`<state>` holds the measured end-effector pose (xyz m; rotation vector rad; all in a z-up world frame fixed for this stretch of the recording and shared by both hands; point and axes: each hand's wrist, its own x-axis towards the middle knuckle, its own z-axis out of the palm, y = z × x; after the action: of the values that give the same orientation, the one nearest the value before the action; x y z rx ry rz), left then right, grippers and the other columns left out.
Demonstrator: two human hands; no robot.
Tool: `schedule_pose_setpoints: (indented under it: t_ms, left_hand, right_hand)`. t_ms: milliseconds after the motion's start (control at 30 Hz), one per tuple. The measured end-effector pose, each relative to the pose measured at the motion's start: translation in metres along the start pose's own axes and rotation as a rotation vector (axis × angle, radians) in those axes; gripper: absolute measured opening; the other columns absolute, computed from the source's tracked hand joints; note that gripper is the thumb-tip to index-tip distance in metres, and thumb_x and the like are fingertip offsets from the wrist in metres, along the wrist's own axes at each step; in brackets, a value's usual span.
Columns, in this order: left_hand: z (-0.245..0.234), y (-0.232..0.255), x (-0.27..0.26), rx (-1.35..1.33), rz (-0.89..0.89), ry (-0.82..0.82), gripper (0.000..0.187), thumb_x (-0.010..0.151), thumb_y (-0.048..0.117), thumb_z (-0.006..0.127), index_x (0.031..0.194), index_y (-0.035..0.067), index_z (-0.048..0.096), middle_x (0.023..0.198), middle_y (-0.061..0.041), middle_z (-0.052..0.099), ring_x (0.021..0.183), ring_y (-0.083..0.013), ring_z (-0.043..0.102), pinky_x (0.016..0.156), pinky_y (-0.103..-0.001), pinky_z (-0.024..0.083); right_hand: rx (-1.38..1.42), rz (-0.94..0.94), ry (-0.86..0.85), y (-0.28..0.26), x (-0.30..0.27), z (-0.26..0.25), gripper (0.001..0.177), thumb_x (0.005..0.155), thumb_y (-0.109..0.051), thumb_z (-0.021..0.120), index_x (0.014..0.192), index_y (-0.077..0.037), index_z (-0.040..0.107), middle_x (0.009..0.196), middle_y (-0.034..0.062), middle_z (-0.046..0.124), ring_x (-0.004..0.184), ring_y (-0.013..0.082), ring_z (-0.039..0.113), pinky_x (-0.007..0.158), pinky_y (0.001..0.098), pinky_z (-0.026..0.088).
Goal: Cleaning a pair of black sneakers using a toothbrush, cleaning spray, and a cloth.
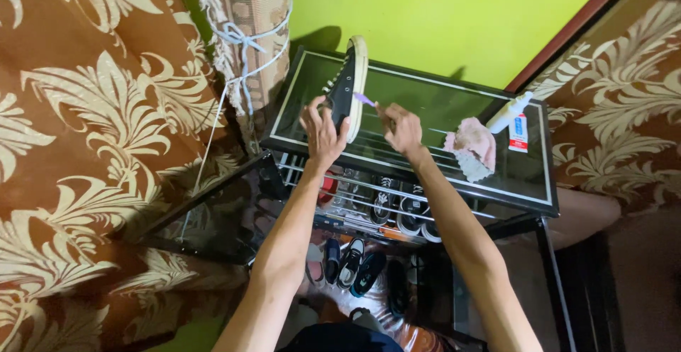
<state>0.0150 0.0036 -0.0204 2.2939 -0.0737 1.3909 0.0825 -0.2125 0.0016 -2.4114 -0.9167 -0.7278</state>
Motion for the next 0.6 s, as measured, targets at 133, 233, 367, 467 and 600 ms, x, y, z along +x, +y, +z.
schedule_pose_setpoints:
  t_ms: [133, 233, 367, 467, 600]
  left_hand:
    - [-0.009, 0.005, 0.0, 0.012, 0.014, 0.007, 0.046, 0.1, 0.05, 0.052, 0.1, 0.004, 0.053, 0.135, -0.017, 0.045, 0.121, -0.0393, 0.047, 0.107, -0.057, 0.031]
    - [-0.007, 0.007, -0.001, 0.023, 0.022, 0.007, 0.044, 0.1, 0.048, 0.052, 0.101, 0.004, 0.054, 0.135, -0.017, 0.045, 0.121, -0.0364, 0.049, 0.108, -0.056, 0.03]
    - [-0.005, 0.012, -0.001, 0.043, -0.06, 0.016, 0.043, 0.099, 0.047, 0.056, 0.103, 0.005, 0.055, 0.132, -0.015, 0.046, 0.119, -0.0366, 0.049, 0.106, -0.056, 0.03]
    - [0.003, 0.018, -0.008, 0.038, -0.198, 0.011, 0.044, 0.096, 0.05, 0.06, 0.103, 0.006, 0.055, 0.13, -0.013, 0.045, 0.119, -0.0367, 0.047, 0.102, -0.057, 0.031]
    - [0.002, 0.028, -0.002, -0.049, -0.354, -0.031, 0.086, 0.079, 0.083, 0.066, 0.106, 0.003, 0.054, 0.132, -0.018, 0.043, 0.123, -0.042, 0.042, 0.104, -0.064, 0.026]
  right_hand:
    - [0.007, 0.014, 0.026, -0.013, -0.013, -0.026, 0.013, 0.096, -0.023, 0.06, 0.083, -0.023, 0.062, 0.073, 0.0, 0.055, 0.065, 0.0313, 0.065, 0.057, 0.0392, 0.052]
    - [-0.062, 0.006, 0.028, -0.004, -0.031, -0.033, 0.009, 0.093, -0.02, 0.058, 0.094, -0.027, 0.065, 0.079, -0.0016, 0.056, 0.066, 0.0303, 0.066, 0.058, 0.041, 0.054]
    - [-0.02, 0.066, 0.033, 0.007, -0.055, -0.059, 0.015, 0.096, -0.017, 0.059, 0.105, -0.026, 0.067, 0.085, 0.0023, 0.057, 0.069, 0.0356, 0.067, 0.061, 0.0459, 0.055]
    - [-0.057, 0.099, 0.036, 0.019, -0.072, -0.076, 0.009, 0.096, -0.019, 0.06, 0.102, -0.022, 0.066, 0.085, 0.0036, 0.056, 0.069, 0.0375, 0.067, 0.062, 0.0471, 0.055]
    - [-0.081, 0.126, 0.076, 0.038, -0.086, -0.079, 0.009, 0.099, -0.02, 0.062, 0.104, -0.024, 0.067, 0.086, 0.0018, 0.057, 0.072, 0.035, 0.069, 0.063, 0.0448, 0.056]
